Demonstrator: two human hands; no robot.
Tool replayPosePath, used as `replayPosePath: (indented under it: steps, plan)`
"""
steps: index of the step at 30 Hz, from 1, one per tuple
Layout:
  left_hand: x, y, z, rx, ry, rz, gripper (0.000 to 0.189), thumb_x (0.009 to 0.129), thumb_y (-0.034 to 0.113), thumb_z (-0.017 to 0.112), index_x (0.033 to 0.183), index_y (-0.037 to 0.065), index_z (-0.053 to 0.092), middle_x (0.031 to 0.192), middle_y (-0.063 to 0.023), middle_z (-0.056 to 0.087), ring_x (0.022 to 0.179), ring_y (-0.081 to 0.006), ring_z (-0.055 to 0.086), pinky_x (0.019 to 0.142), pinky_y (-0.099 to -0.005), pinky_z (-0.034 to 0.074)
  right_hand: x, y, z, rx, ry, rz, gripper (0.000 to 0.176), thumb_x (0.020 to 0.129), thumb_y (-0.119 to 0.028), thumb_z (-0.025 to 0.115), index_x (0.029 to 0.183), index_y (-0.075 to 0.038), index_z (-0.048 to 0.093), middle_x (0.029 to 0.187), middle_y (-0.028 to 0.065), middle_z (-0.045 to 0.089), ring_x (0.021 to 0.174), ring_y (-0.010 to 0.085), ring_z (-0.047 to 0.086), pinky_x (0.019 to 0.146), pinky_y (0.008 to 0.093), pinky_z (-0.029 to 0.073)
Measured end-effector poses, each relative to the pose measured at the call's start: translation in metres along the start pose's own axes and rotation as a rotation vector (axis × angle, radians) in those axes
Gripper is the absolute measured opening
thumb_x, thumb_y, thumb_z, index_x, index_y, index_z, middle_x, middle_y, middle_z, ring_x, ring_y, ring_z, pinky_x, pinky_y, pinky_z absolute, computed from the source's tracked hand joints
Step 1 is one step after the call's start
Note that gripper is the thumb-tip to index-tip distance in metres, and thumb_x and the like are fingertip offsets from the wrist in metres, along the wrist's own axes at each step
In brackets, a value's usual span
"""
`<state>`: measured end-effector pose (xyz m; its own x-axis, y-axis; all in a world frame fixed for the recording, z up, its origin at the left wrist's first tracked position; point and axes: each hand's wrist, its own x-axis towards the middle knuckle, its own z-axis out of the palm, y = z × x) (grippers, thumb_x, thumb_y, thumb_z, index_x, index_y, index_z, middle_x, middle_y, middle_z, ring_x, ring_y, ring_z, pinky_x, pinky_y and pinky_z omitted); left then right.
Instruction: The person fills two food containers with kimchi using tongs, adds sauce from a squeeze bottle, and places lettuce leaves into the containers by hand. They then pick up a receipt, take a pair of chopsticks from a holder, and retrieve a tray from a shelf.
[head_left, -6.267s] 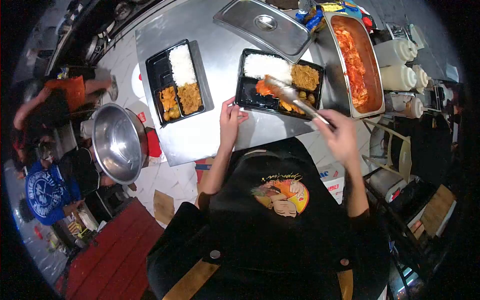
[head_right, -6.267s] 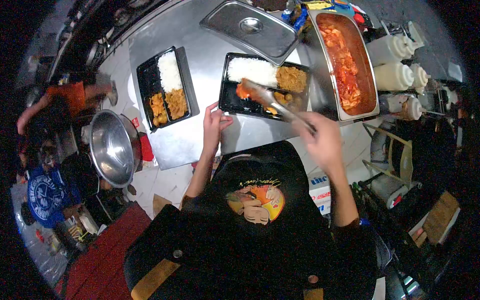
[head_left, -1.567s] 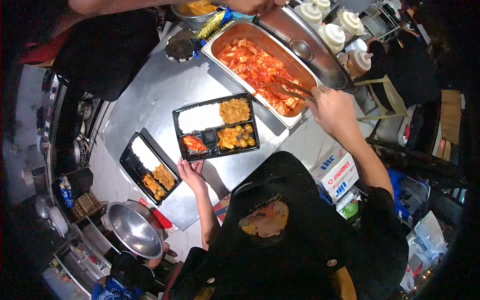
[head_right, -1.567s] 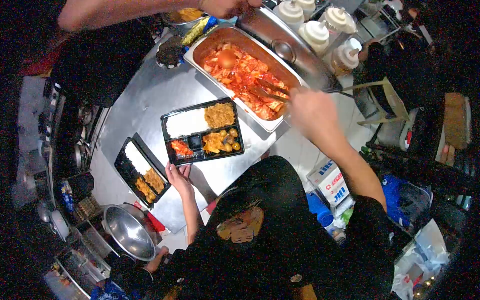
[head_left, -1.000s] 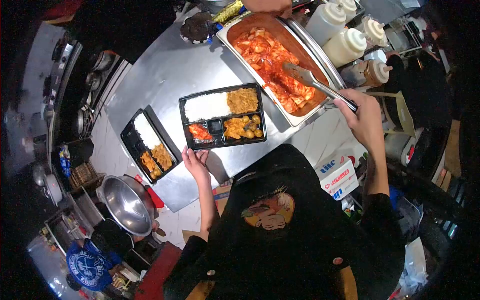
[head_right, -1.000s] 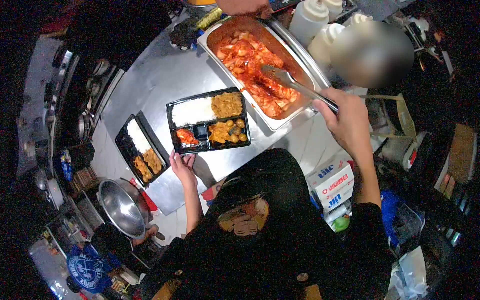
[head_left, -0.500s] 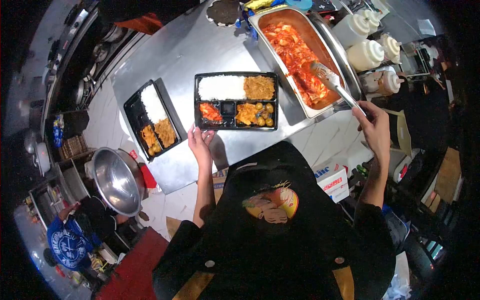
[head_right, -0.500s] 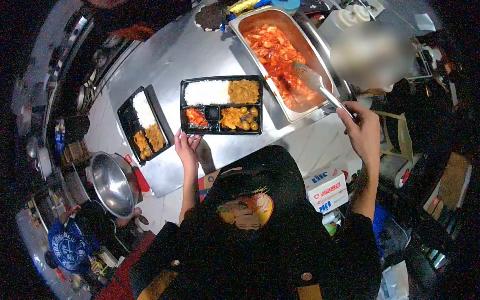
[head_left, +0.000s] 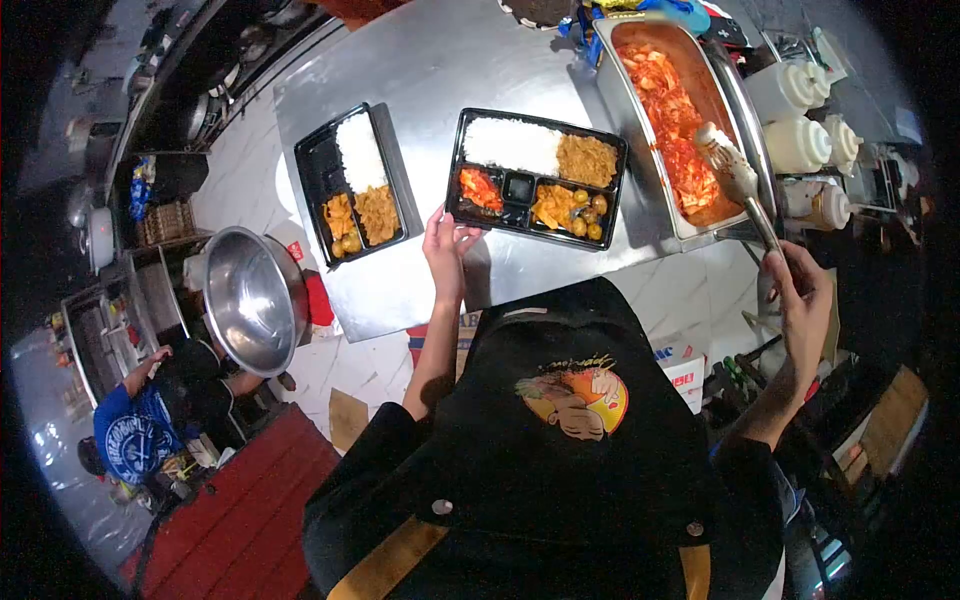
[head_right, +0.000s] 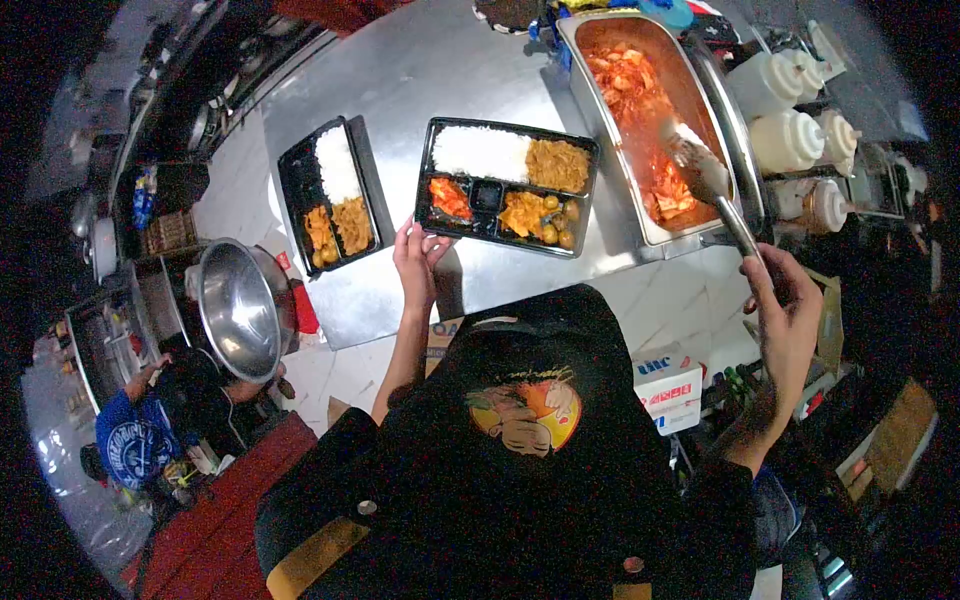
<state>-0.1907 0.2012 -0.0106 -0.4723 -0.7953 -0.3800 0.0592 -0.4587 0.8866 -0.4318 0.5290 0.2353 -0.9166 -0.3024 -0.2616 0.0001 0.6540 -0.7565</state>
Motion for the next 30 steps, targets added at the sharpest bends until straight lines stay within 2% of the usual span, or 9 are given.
replayPosePath:
  steps: [6, 9, 12, 14, 17, 18, 21, 26, 30]
  plan:
    - [0.001, 0.001, -0.004, -0.016, -0.007, -0.046, 0.040, 0.100, 0.023, 0.050, 0.131, -0.002, 0.047, 0.091, -0.0089, 0.060, 0.074, -0.0162, 0.065, 0.069, -0.0274, 0.055, -0.023, -0.031, 0.059, 0.021, -0.028, -0.104, 0.026, 0.086, -0.016, 0.072, 0.105, 0.001, 0.068, 0.079, 0.0028, 0.063, 0.064, 0.0073, 0.052, 0.059, 0.0225, 0.042]
    - [0.002, 0.001, -0.007, 0.002, -0.033, -0.054, 0.041, 0.100, 0.024, 0.051, 0.132, -0.002, 0.047, 0.090, -0.0084, 0.057, 0.074, -0.0159, 0.065, 0.070, -0.0276, 0.056, -0.023, -0.057, 0.102, -0.109, -0.229, -0.164, 0.027, 0.086, -0.017, 0.070, 0.103, 0.003, 0.068, 0.077, 0.0060, 0.066, 0.066, 0.0080, 0.053, 0.061, 0.0231, 0.043]
    - [0.002, 0.003, -0.010, -0.016, -0.054, -0.076, 0.039, 0.101, 0.022, 0.050, 0.133, 0.000, 0.047, 0.089, -0.0074, 0.057, 0.074, -0.0152, 0.065, 0.071, -0.0284, 0.056, -0.017, -0.052, 0.158, -0.118, -0.345, -0.122, 0.030, 0.087, -0.022, 0.069, 0.104, 0.002, 0.068, 0.083, 0.0108, 0.070, 0.070, 0.0155, 0.062, 0.065, 0.0278, 0.047]
    - [0.004, 0.001, -0.013, 0.005, -0.069, -0.113, 0.039, 0.101, 0.022, 0.049, 0.135, 0.003, 0.046, 0.091, -0.0070, 0.057, 0.075, -0.0143, 0.064, 0.072, -0.0287, 0.056, -0.015, -0.042, 0.196, -0.255, -0.371, -0.293, 0.031, 0.086, -0.025, 0.067, 0.103, 0.001, 0.069, 0.092, 0.0172, 0.070, 0.078, 0.0295, 0.068, 0.072, 0.0357, 0.050]
    - [0.005, 0.000, -0.018, -0.014, -0.124, -0.141, 0.044, 0.101, 0.026, 0.050, 0.138, 0.004, 0.044, 0.095, -0.0085, 0.056, 0.078, -0.0163, 0.064, 0.076, -0.0330, 0.056, -0.023, -0.031, 0.219, -0.491, -0.277, -0.412, 0.029, 0.087, -0.024, 0.065, 0.103, 0.000, 0.069, 0.099, 0.0218, 0.068, 0.088, 0.0384, 0.066, 0.078, 0.0415, 0.050]
    - [0.005, 0.001, -0.019, -0.044, -0.144, -0.147, 0.046, 0.101, 0.026, 0.051, 0.139, 0.004, 0.041, 0.099, -0.0086, 0.056, 0.080, -0.0169, 0.064, 0.077, -0.0331, 0.056, -0.028, -0.033, 0.215, -0.428, -0.256, -0.409, 0.032, 0.087, -0.027, 0.066, 0.103, 0.001, 0.067, 0.088, 0.0215, 0.069, 0.082, 0.0342, 0.068, 0.071, 0.0376, 0.052]
    - [-0.005, 0.007, -0.025, -0.057, -0.143, -0.133, 0.046, 0.100, 0.023, 0.052, 0.140, 0.003, 0.038, 0.100, -0.0078, 0.055, 0.083, -0.0170, 0.063, 0.078, -0.0322, 0.055, -0.035, -0.054, 0.208, -0.528, -0.192, -0.328, 0.030, 0.088, -0.026, 0.066, 0.101, 0.001, 0.068, 0.088, 0.0206, 0.069, 0.082, 0.0345, 0.069, 0.072, 0.0379, 0.052]
    - [-0.033, 0.043, -0.056, 0.140, -0.182, 0.112, 0.042, 0.094, 0.006, 0.058, 0.133, 0.000, 0.043, 0.095, -0.0042, 0.052, 0.085, -0.0149, 0.061, 0.077, -0.0295, 0.053, -0.030, -0.059, 0.256, -0.595, -0.283, -0.467, 0.017, 0.084, -0.022, 0.065, 0.093, -0.008, 0.067, 0.088, 0.0191, 0.066, 0.080, 0.0387, 0.064, 0.069, 0.0457, 0.051]
    - [-0.009, 0.090, -0.118, 0.478, 0.182, 0.494, 0.012, 0.091, 0.003, 0.058, 0.103, 0.000, 0.060, 0.100, -0.0058, 0.062, 0.080, -0.0109, 0.053, 0.077, -0.0254, 0.044, -0.025, -0.047, 0.248, -0.730, -0.197, -0.465, 0.021, 0.085, -0.020, 0.066, 0.096, -0.002, 0.069, 0.088, 0.0203, 0.066, 0.080, 0.0389, 0.064, 0.070, 0.0423, 0.051]
